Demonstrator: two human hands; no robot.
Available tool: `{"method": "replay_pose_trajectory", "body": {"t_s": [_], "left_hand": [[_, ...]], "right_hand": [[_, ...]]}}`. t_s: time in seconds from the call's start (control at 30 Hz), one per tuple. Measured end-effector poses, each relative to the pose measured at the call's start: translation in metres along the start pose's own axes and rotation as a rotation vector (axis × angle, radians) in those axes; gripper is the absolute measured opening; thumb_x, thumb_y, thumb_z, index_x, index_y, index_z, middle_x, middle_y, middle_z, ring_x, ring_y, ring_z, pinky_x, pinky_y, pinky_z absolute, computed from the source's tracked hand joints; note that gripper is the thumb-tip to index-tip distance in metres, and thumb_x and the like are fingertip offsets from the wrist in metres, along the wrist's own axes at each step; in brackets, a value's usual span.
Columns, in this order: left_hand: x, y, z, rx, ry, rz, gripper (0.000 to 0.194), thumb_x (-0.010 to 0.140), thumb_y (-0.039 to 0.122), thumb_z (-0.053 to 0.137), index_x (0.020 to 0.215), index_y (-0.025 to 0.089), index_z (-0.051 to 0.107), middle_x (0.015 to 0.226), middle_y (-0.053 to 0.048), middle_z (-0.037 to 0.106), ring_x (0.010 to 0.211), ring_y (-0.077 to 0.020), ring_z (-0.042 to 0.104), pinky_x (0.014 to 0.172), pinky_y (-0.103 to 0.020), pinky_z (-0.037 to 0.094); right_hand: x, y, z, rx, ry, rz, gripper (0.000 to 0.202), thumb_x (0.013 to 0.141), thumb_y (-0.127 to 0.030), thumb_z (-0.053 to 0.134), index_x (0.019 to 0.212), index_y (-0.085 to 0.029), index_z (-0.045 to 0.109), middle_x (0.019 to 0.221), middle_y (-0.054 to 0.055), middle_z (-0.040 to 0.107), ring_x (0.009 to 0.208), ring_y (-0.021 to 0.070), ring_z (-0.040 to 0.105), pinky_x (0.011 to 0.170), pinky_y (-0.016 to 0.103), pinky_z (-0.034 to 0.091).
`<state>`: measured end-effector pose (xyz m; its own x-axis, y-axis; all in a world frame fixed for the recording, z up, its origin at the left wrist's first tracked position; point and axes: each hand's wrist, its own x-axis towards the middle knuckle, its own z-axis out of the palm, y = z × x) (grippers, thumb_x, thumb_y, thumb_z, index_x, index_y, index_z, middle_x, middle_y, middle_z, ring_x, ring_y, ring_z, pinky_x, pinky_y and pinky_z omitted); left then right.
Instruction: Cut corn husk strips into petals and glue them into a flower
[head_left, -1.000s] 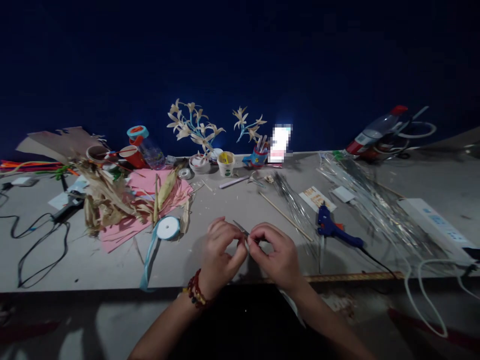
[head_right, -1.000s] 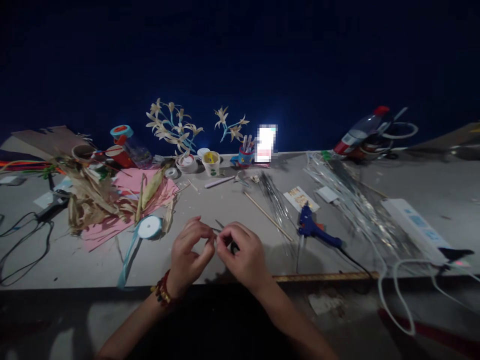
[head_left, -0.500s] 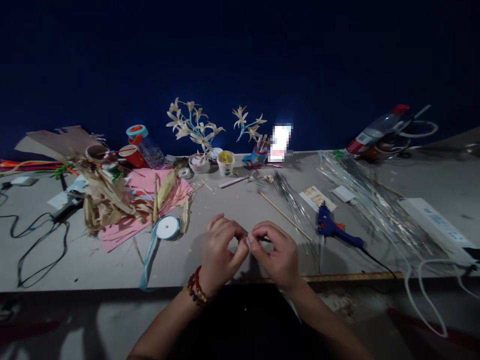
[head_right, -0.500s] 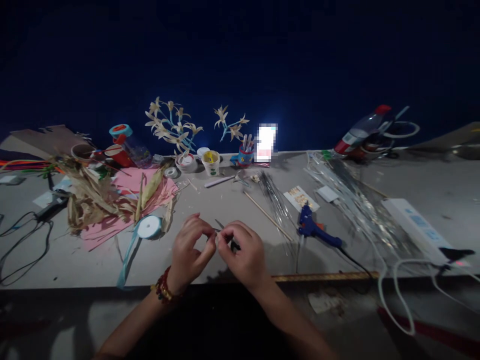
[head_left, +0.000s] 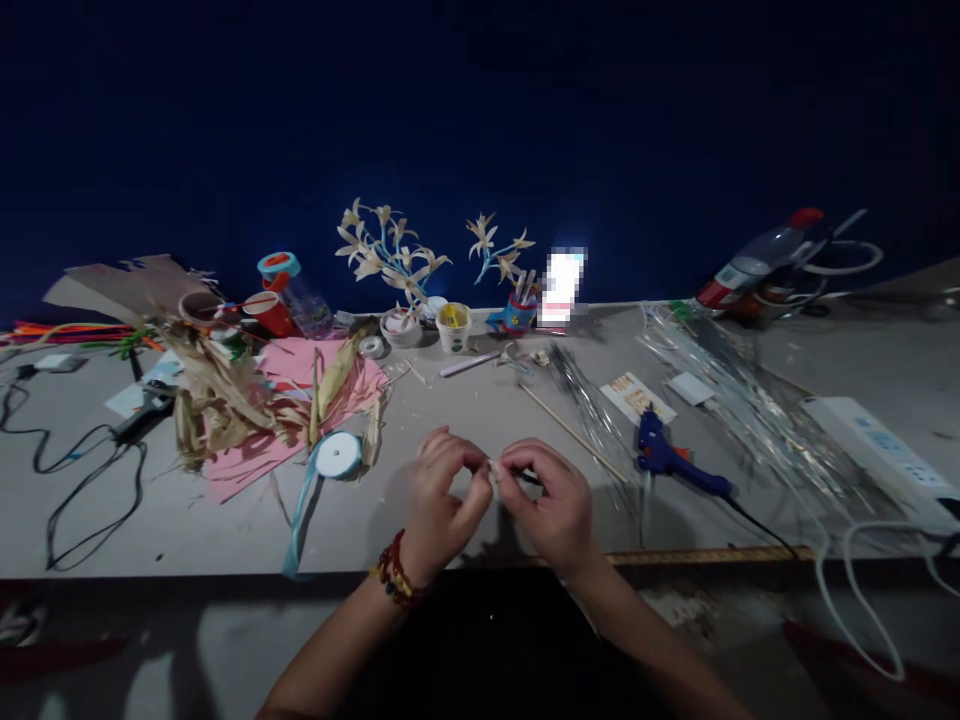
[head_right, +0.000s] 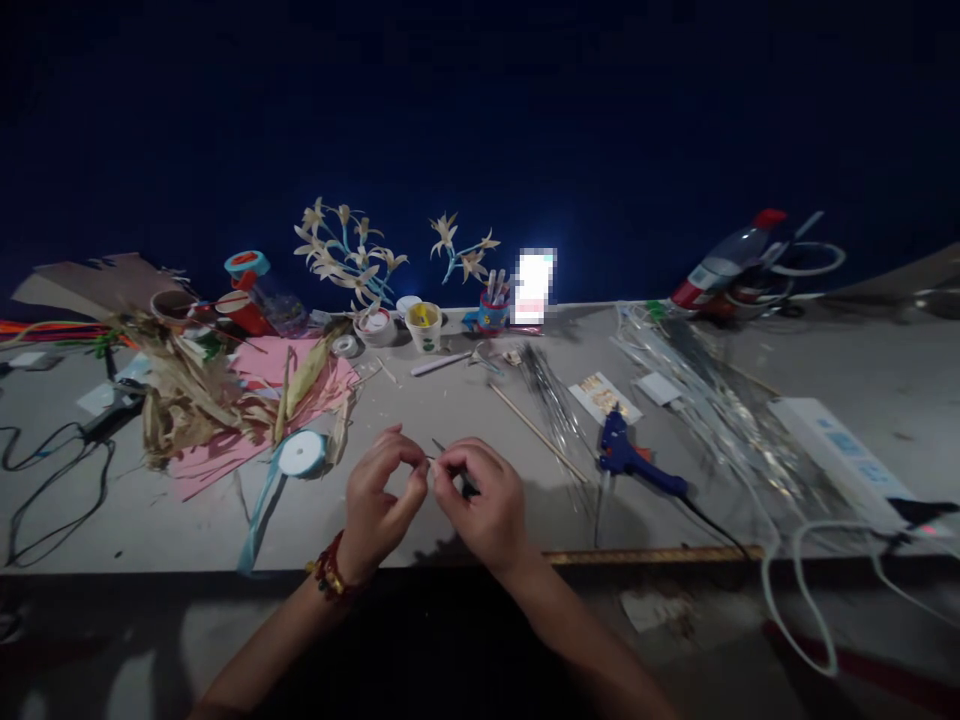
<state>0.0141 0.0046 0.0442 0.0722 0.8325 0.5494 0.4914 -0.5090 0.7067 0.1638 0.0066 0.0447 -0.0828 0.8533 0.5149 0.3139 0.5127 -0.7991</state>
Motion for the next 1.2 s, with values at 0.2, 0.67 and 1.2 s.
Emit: {"method": "replay_pose_trajectory", "body": {"t_s": [0.2, 0.67, 1.2], "left_hand": [[0.001, -0.002, -0.009, 0.113, 0.077, 0.024, 0.012, 0.086, 0.012, 0.051, 0.086, 0.021, 0.059, 0.080, -0.002, 0.065, 0.081, -0.0194, 0.061, 0.104, -0.048, 0.042], [0.005, 0.001, -0.008, 0.250, -0.052, 0.097, 0.010, 0.087, 0.013, 0.056, 0.082, 0.022, 0.059, 0.076, 0.000, 0.066, 0.080, -0.0190, 0.062, 0.109, -0.050, 0.037], [0.010, -0.023, -0.008, 0.233, -0.067, 0.001, 0.011, 0.090, 0.017, 0.055, 0.082, 0.023, 0.059, 0.077, 0.001, 0.066, 0.079, -0.0178, 0.063, 0.106, -0.045, 0.040]], "right_hand": [[-0.001, 0.002, -0.002, -0.017, 0.077, 0.019, 0.013, 0.086, -0.011, 0.061, 0.079, -0.022, 0.061, 0.078, 0.001, 0.064, 0.075, 0.0157, 0.062, 0.070, 0.028, 0.050], [0.013, 0.007, 0.000, -0.071, -0.120, -0.021, 0.011, 0.087, -0.013, 0.058, 0.081, -0.022, 0.061, 0.076, 0.001, 0.064, 0.069, 0.0151, 0.061, 0.066, 0.026, 0.048], [0.032, 0.026, 0.010, -0.111, -0.237, 0.011, 0.006, 0.087, -0.019, 0.060, 0.082, -0.021, 0.062, 0.077, 0.001, 0.066, 0.074, 0.0176, 0.063, 0.071, 0.028, 0.048]]}}
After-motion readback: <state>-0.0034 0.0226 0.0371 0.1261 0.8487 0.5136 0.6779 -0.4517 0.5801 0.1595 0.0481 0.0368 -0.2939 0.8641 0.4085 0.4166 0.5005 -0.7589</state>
